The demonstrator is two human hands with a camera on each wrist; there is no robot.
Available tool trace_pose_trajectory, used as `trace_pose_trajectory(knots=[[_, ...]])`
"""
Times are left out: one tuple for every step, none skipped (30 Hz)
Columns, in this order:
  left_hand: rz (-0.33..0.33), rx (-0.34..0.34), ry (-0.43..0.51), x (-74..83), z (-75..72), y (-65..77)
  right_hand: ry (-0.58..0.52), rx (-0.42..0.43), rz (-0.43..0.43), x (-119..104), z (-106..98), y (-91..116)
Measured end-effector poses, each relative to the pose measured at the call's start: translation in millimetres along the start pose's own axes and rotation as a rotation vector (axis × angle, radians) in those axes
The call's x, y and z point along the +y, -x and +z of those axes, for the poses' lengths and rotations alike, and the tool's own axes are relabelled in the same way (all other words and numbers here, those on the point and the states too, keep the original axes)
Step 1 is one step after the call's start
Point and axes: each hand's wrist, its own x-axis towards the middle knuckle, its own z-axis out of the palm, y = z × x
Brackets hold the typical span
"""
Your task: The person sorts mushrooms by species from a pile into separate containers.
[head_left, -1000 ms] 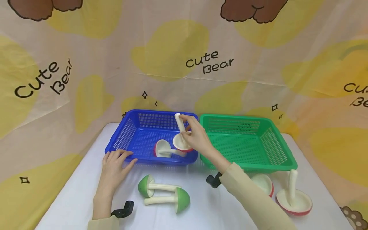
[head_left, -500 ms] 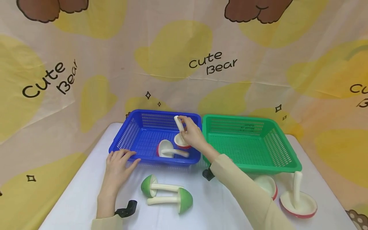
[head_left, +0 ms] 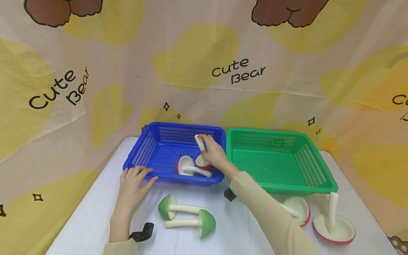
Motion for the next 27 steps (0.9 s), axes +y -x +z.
trace_pose_trajectory(knots=[[0.0, -0.001, 0.0, 0.3, 0.2, 0.0, 0.009, -0.008, 0.004, 0.5, 0.9, 0.5], [-0.001, -0.002, 0.001, 0.6, 0.5, 0.2, 0.015, -0.016, 0.007, 1.0, 1.5, 1.0], [-0.001, -0.003, 0.001, 0.9, 0.8, 0.4, 0.018, -0.023, 0.007, 1.5, 2.0, 1.6], [-0.002, -0.005, 0.002, 1.2, 1.0, 0.6, 0.025, -0.029, 0.007, 2.0, 2.5, 2.1], [-0.003, -0.007, 0.002, 1.6, 1.2, 0.9, 0.03, -0.031, 0.005, 2.6, 2.8, 2.8], [-0.004, -0.008, 0.002, 1.9, 1.4, 1.2, 0.032, -0.033, 0.003, 3.0, 2.8, 3.5], [-0.005, -0.009, 0.002, 2.3, 1.5, 1.6, 0.037, -0.032, -0.002, 3.3, 2.5, 4.2], [-0.005, -0.01, 0.002, 2.6, 1.6, 1.9, 0.041, -0.025, -0.008, 3.6, 1.9, 5.0], [-0.006, -0.01, 0.001, 2.9, 1.6, 2.1, 0.043, -0.016, -0.015, 3.7, 0.9, 5.8], [-0.006, -0.009, 0.001, 3.2, 1.6, 2.3, 0.049, -0.007, -0.022, 3.8, -0.2, 6.8], [-0.006, -0.008, 0.002, 3.5, 1.5, 2.4, 0.05, 0.003, -0.027, 3.6, -1.7, 7.7], [-0.006, -0.007, 0.001, 3.8, 1.5, 2.4, 0.05, 0.014, -0.032, 3.4, -3.4, 8.8], [-0.004, -0.006, 0.001, 3.9, 1.6, 2.4, 0.049, 0.024, -0.037, 3.2, -5.4, 10.0], [-0.002, -0.003, 0.001, 4.0, 1.6, 2.2, 0.045, 0.033, -0.042, 2.9, -7.7, 11.4], [0.0, -0.001, 0.001, 4.0, 1.8, 2.0, 0.04, 0.042, -0.048, 2.6, -9.9, 12.7], [0.002, 0.002, 0.002, 4.0, 1.9, 1.7, 0.036, 0.044, -0.05, 2.3, -12.4, 14.2], [0.005, 0.004, 0.003, 3.9, 2.0, 1.5, 0.026, 0.047, -0.053, 1.9, -15.1, 15.9], [0.008, 0.007, 0.004, 3.9, 2.0, 1.3, 0.018, 0.048, -0.054, 1.5, -17.9, 17.8], [0.011, 0.009, 0.004, 3.7, 2.0, 1.1, 0.013, 0.047, -0.053, 1.1, -20.6, 19.8], [0.013, 0.012, 0.004, 3.5, 1.9, 0.9, 0.004, 0.046, -0.055, 0.6, -23.3, 21.8], [0.014, 0.013, 0.005, 3.3, 1.7, 0.9, -0.001, 0.039, -0.055, 0.2, -26.1, 24.0], [0.015, 0.014, 0.006, 3.2, 1.4, 1.0, -0.006, 0.03, -0.053, -0.3, -28.8, 26.7], [0.015, 0.013, 0.005, 2.9, 1.0, 1.2, -0.009, 0.022, -0.054, -0.6, -31.1, 29.4], [0.015, 0.013, 0.006, 2.7, 0.6, 1.4, -0.008, 0.014, -0.057, -1.0, -33.3, 32.4], [0.015, 0.012, 0.005, 2.4, 0.2, 1.6, -0.009, 0.006, -0.062, -1.4, -35.4, 35.5], [0.014, 0.011, 0.004, 2.1, -0.3, 1.9, -0.013, 0.001, -0.067, -1.7, -37.1, 38.8], [0.014, 0.009, 0.004, 1.9, -0.8, 2.2, -0.014, -0.006, -0.07, -1.7, -38.6, 42.3]])
